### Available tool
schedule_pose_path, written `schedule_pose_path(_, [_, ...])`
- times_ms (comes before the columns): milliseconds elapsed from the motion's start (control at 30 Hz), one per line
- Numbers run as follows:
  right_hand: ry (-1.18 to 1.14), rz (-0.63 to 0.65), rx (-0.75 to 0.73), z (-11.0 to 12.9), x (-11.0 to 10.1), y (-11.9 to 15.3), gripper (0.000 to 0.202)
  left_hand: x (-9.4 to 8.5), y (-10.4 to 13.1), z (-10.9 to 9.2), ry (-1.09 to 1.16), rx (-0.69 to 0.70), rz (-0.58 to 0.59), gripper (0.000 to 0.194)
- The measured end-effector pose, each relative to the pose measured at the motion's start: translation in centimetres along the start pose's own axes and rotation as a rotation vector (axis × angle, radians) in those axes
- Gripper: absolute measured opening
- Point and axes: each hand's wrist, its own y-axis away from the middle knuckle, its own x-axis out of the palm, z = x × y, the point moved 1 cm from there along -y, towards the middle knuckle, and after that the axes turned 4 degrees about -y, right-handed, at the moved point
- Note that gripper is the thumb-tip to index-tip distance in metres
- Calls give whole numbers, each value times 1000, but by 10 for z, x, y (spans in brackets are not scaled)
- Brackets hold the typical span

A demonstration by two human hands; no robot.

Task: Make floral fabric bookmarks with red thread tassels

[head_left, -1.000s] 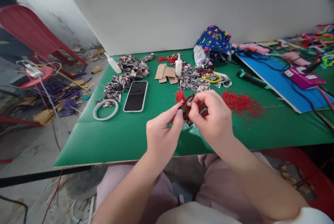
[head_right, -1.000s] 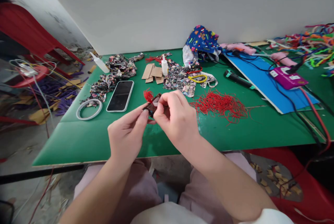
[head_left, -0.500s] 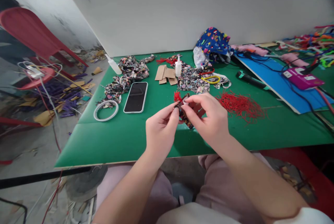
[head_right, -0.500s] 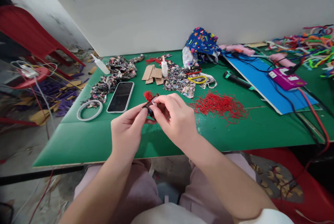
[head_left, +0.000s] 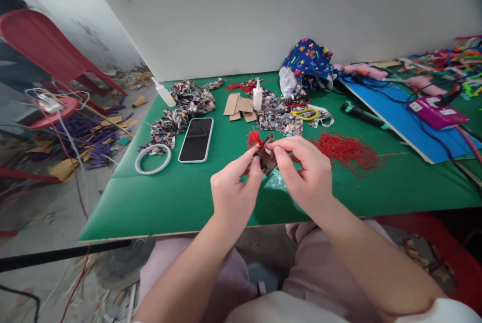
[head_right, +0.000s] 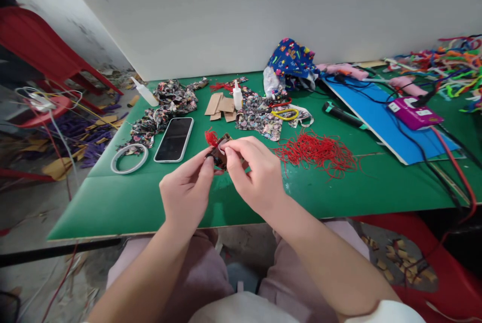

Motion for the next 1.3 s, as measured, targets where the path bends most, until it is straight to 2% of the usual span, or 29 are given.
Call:
schedule_pose_path(100, [11,-19,25,-2,0,0,13,0,0,0,-7,7,17,25])
schedule_pose_path(367, [20,-50,43,-2,1,0,7,2,1,-5,-175,222,-31,24])
schedule_pose_path(600, [12,-59,65,-1,0,0,7,0,1,-5,-212,311,-35,25])
schedule_pose_path(833, [7,-23,48,-3,0,1,8,-3,-1,-5,-229,305,-57,24])
schedule_pose_path(1000, [40,-51,42,0,0,-1,7,0,1,-6,-245,300,-17,22])
schedule_pose_path(1300, [14,-43,63,-1,5,1,7,4,3,-6,-227,153,-18,24])
